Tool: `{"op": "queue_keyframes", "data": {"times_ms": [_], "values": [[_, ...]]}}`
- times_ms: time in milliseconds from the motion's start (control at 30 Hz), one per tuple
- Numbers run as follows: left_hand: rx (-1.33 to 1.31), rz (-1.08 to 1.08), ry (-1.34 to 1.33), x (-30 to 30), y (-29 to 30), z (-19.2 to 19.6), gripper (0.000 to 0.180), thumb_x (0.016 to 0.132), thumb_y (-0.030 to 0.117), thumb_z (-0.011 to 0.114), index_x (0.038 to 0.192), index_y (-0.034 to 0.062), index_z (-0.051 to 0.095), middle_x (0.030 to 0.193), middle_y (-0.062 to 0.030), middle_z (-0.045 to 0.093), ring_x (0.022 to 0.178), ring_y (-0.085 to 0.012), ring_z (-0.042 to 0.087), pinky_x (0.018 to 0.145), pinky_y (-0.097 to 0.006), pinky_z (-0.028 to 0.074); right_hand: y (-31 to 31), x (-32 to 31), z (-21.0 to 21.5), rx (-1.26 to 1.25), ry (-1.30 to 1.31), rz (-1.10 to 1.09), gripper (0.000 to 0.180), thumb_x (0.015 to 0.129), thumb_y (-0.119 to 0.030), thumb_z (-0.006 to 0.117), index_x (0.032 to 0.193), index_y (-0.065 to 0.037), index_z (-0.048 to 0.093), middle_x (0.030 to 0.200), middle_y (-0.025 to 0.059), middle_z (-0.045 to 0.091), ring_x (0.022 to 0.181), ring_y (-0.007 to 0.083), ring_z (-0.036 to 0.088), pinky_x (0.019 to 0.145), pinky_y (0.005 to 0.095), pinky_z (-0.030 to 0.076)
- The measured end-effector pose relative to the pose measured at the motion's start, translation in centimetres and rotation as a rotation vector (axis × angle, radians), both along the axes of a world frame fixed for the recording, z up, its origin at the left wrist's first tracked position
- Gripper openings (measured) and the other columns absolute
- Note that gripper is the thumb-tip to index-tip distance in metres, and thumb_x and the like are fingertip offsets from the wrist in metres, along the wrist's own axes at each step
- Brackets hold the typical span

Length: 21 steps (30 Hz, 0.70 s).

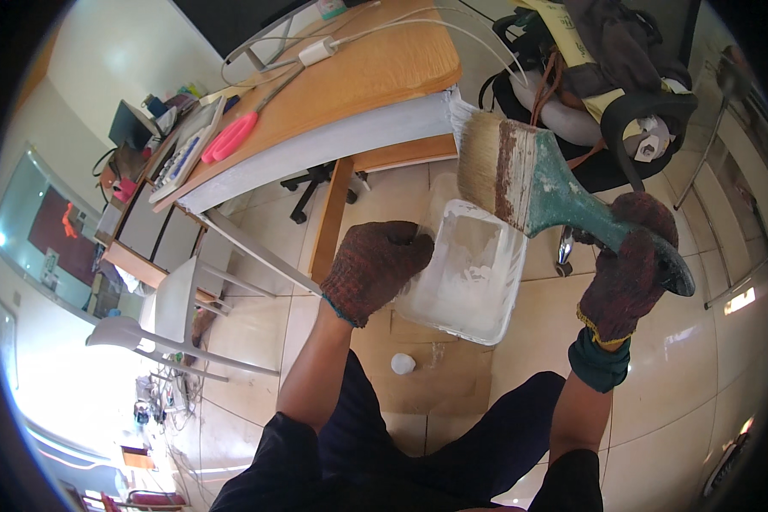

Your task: The person paints the white metal leg of a table using a paintbrush and a small paint container. They repeatedly dip the brush into the paint and apply it to the leg while sitting on the floor.

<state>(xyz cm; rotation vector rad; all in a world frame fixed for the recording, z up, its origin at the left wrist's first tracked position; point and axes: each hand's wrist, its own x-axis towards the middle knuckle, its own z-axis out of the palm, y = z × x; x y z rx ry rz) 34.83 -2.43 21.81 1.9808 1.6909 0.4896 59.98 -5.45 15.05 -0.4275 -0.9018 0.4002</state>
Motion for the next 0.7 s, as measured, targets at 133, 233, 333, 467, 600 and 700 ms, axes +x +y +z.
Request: {"op": "queue_keyframes", "data": {"times_ms": [133, 233, 333, 467, 600, 700], "values": [[0.005, 0.026, -0.018, 0.1, -0.3, 0.2, 0.035, 0.087, 0.035, 0.062, 0.094, 0.002, 0.071, 0.068, -0.0097, 0.067, 0.058, -0.0137, 0.061, 0.06, -0.031, 0.051, 0.0, 0.8, -0.1, 0.031, -0.097, -0.034, 0.041, 0.086, -0.015, 0.063, 0.123, -0.001, 0.052, 0.113, 0.0173, 0.061, 0.098, 0.0293, 0.062, 0.072, 0.0432, 0.058], [0.035, 0.018, -0.041, -0.1, -0.2, -0.2, 0.034, 0.087, 0.034, 0.062, 0.092, 0.0019, 0.071, 0.067, -0.0096, 0.066, 0.058, -0.0136, 0.061, 0.06, -0.031, 0.051, -0.2, 0.5, 0.7, 0.098, 0.011, 0.096, 0.041, 0.086, -0.015, 0.064, 0.123, -0.001, 0.052, 0.112, 0.0173, 0.061, 0.097, 0.0299, 0.062, 0.071, 0.0426, 0.058], [0.059, -0.009, -0.03, 0.0, -0.1, -0.2, 0.033, 0.087, 0.033, 0.062, 0.091, 0.0019, 0.071, 0.065, -0.0092, 0.066, 0.057, -0.0129, 0.061, 0.058, -0.031, 0.051, 0.3, -0.7, 1.2, 0.096, 0.089, 0.051, 0.041, 0.085, -0.015, 0.065, 0.122, -0.001, 0.052, 0.111, 0.0172, 0.061, 0.095, 0.0296, 0.062, 0.07, 0.0421, 0.058], [0.047, 0.004, 0.007, -0.1, 0.2, -0.1, 0.032, 0.087, 0.032, 0.061, 0.091, 0.0021, 0.071, 0.063, -0.0084, 0.065, 0.054, -0.0122, 0.06, 0.057, -0.03, 0.05, -0.4, -0.3, -0.2, 0.003, -0.035, 0.008, 0.042, 0.085, -0.015, 0.066, 0.123, -0.002, 0.052, 0.112, 0.0165, 0.061, 0.097, 0.029, 0.062, 0.07, 0.0417, 0.058], [0.044, 0.037, 0.082, 0.2, 0.2, -0.2, 0.032, 0.088, 0.032, 0.06, 0.091, 0.0015, 0.071, 0.063, -0.0083, 0.065, 0.053, -0.0119, 0.059, 0.055, -0.03, 0.049, -0.6, 0.0, -0.7, 0.013, -0.024, 0.003, 0.043, 0.084, -0.014, 0.066, 0.123, -0.001, 0.053, 0.113, 0.0159, 0.061, 0.098, 0.0284, 0.062, 0.075, 0.0402, 0.056], [0.044, 0.039, 0.068, 1.0, -0.4, 0.2, 0.036, 0.087, 0.032, 0.054, 0.074, -0.0009, 0.06, 0.065, -0.0158, 0.06, 0.059, -0.0279, 0.058, 0.062, -0.037, 0.047, -0.4, 0.1, -1.1, -0.065, -0.052, -0.174, 0.043, 0.084, -0.021, 0.062, 0.12, 0.001, 0.053, 0.112, 0.0175, 0.059, 0.097, 0.0296, 0.061, 0.076, 0.0423, 0.053]]}}
